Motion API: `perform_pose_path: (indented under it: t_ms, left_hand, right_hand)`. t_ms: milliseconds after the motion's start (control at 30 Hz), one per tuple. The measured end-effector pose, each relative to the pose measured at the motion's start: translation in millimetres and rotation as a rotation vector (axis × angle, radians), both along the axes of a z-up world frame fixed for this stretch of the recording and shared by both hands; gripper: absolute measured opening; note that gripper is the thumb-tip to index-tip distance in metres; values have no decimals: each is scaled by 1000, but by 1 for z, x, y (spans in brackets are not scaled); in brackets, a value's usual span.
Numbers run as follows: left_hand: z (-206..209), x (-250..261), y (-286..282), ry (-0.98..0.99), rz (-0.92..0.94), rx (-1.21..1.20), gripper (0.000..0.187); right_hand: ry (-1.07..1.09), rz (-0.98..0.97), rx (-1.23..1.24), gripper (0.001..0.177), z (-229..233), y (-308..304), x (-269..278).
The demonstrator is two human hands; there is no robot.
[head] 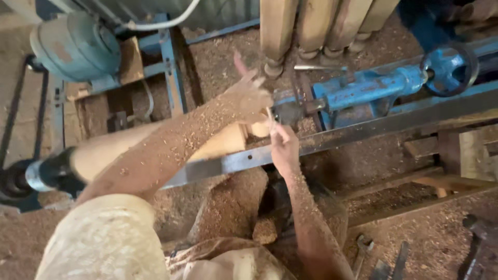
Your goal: The person shapes a cylindrical wooden piece mounted on a lathe using a chisel and a sanding block. They smooth the surface and refine the contours while the wood spins, producing wood shavings and dust.
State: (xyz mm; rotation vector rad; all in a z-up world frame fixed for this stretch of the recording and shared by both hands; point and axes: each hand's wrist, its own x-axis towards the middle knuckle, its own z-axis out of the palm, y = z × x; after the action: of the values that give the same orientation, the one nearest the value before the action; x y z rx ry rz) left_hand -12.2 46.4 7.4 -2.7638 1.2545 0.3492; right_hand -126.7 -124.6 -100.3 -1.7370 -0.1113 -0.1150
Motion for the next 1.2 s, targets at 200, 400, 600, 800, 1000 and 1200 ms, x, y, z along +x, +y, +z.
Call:
perform_pose_path:
  t_ms: [200,400,600,800,1000,1200]
  left_hand:
    - [-2,1,12,-412,-233,-85,5]
    - [-21,-1,18,-349,-252,-85,9]
    - [-47,8,23,-382,-205,-132,4]
    - [-92,31,25,-384,-271,-430,13]
    - [-97,46,17,-81,-189,-457,37]
    - [-77,62,-3,263,-81,-235,61]
  right_hand:
    - [-73,-158,-214,17,13,23,-14]
    - [-157,-263,-576,22,-3,43,-25]
    - [-201,-298,-589,28,-16,48,-22]
    - [-108,-333,-534,27,-11,48,-22]
    - [42,-347,-412,25,-3,45,-18]
    - [32,-355,-421,24,2,41,-15]
